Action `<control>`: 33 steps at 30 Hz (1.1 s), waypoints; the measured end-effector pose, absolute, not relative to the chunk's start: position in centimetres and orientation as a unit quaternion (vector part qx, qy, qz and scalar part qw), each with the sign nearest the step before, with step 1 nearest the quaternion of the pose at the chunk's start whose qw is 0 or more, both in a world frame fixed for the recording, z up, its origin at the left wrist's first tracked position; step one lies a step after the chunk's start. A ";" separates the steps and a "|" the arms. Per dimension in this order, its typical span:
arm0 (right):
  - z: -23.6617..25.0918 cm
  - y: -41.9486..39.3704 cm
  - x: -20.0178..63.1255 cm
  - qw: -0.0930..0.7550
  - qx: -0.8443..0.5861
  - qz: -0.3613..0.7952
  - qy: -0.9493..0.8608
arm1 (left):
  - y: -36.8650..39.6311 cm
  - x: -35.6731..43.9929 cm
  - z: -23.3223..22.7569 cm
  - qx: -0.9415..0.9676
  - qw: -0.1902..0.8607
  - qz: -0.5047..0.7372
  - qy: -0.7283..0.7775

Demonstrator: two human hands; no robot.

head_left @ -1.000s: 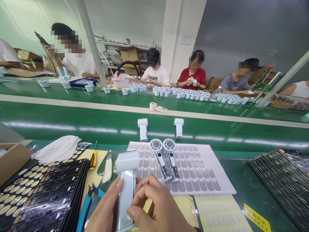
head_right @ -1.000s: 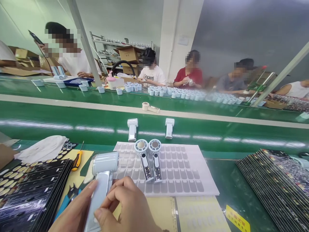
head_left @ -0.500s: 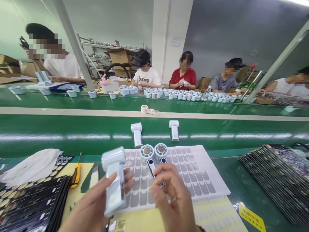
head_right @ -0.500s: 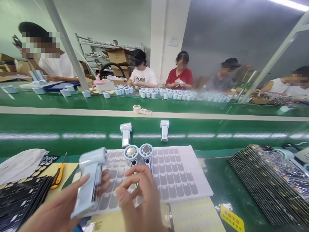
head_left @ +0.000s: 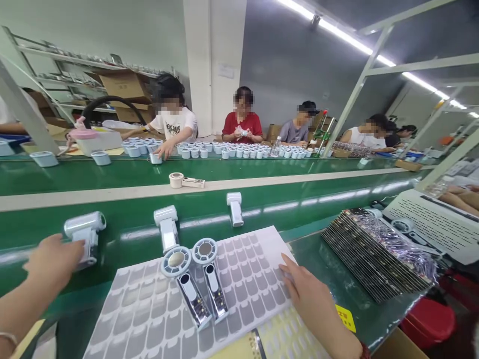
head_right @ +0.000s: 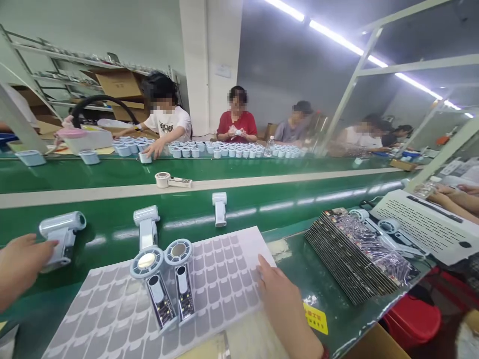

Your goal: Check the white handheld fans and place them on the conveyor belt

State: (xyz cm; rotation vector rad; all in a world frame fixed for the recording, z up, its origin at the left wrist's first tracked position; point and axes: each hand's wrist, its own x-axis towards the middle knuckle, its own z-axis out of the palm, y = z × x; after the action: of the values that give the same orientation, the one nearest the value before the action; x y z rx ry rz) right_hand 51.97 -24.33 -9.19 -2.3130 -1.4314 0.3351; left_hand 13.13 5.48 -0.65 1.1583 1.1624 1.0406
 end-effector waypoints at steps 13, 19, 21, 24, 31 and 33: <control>-9.9 -22.7 52.4 0.238 -0.781 0.046 -0.576 | -3.8 20.4 -2.6 0.766 0.489 0.211 0.360; -11.2 -23.6 52.9 0.282 -0.798 0.029 -0.531 | -8.3 16.3 0.0 0.639 0.486 0.375 0.464; -11.8 -24.0 53.1 0.303 -0.799 0.032 -0.519 | -11.1 15.4 0.2 0.494 0.543 0.471 0.488; -12.2 -24.7 52.8 0.335 -0.795 0.031 -0.505 | -15.4 15.3 0.0 0.260 0.621 0.549 0.496; -8.9 -25.3 49.0 0.362 -0.796 -0.009 -0.486 | -21.5 18.4 -0.3 0.020 0.646 0.597 0.475; -8.2 -24.9 48.9 0.284 -0.831 0.002 -0.478 | -21.8 18.1 -0.6 -0.041 0.706 0.560 0.431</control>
State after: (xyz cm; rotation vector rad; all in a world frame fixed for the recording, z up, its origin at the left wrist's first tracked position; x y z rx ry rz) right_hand 48.86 -24.94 -8.16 -2.2236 -1.2798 0.0056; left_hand 18.06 -21.81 -0.62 -0.0907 0.9582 1.2441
